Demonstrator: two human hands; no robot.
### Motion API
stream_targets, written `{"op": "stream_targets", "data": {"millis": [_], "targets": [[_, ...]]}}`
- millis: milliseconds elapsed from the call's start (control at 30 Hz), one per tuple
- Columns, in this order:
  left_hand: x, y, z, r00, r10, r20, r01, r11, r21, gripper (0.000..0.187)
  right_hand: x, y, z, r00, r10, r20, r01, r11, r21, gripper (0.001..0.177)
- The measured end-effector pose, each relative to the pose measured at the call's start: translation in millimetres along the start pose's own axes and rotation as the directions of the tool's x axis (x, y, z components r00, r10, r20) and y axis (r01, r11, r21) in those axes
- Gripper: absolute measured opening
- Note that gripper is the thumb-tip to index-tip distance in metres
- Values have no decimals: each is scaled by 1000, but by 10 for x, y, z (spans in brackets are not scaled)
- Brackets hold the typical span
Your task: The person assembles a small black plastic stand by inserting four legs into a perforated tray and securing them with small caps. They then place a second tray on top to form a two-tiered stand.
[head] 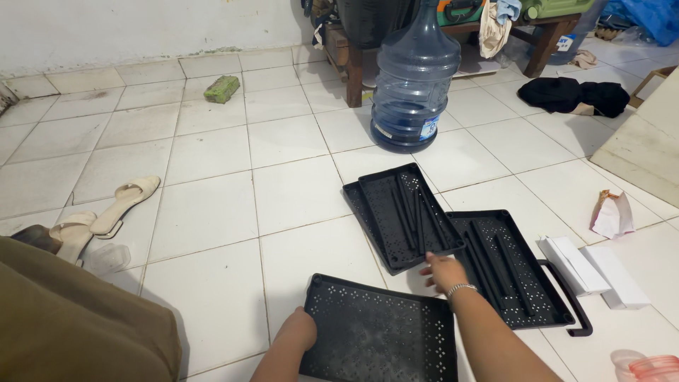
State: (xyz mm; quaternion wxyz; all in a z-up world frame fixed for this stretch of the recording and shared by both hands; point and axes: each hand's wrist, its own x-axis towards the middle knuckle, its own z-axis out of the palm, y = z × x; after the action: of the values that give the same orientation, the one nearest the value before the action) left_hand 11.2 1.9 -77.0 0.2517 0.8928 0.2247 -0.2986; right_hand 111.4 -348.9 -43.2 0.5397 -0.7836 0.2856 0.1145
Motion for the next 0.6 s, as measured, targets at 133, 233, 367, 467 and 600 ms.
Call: {"op": "stream_targets", "data": {"millis": [133,233,367,467,600], "targets": [[-32,49,-37,1000,-28,1,28,999,-25,41,-18,359,-370,857,-402,-322,152,795,-587,32],[-91,60,-42,999,-33,-10,32,998,-53,42,-17,758,-671,852,-387,-353,61,742,-667,44],[-98,46,-26,999,-40,-17,38,997,-61,41,-30,1112,-915,890,-267,-369,-3,807,-591,48],[-25,-1,27,999,-7,-44,4,997,-78,39,-33,1235,-1023,857,-281,-432,10,847,-532,42],[105,-70,107,998,16,-64,-21,997,-71,39,-52,1309,-1161,832,-362,-420,-12,745,-666,40]]}}
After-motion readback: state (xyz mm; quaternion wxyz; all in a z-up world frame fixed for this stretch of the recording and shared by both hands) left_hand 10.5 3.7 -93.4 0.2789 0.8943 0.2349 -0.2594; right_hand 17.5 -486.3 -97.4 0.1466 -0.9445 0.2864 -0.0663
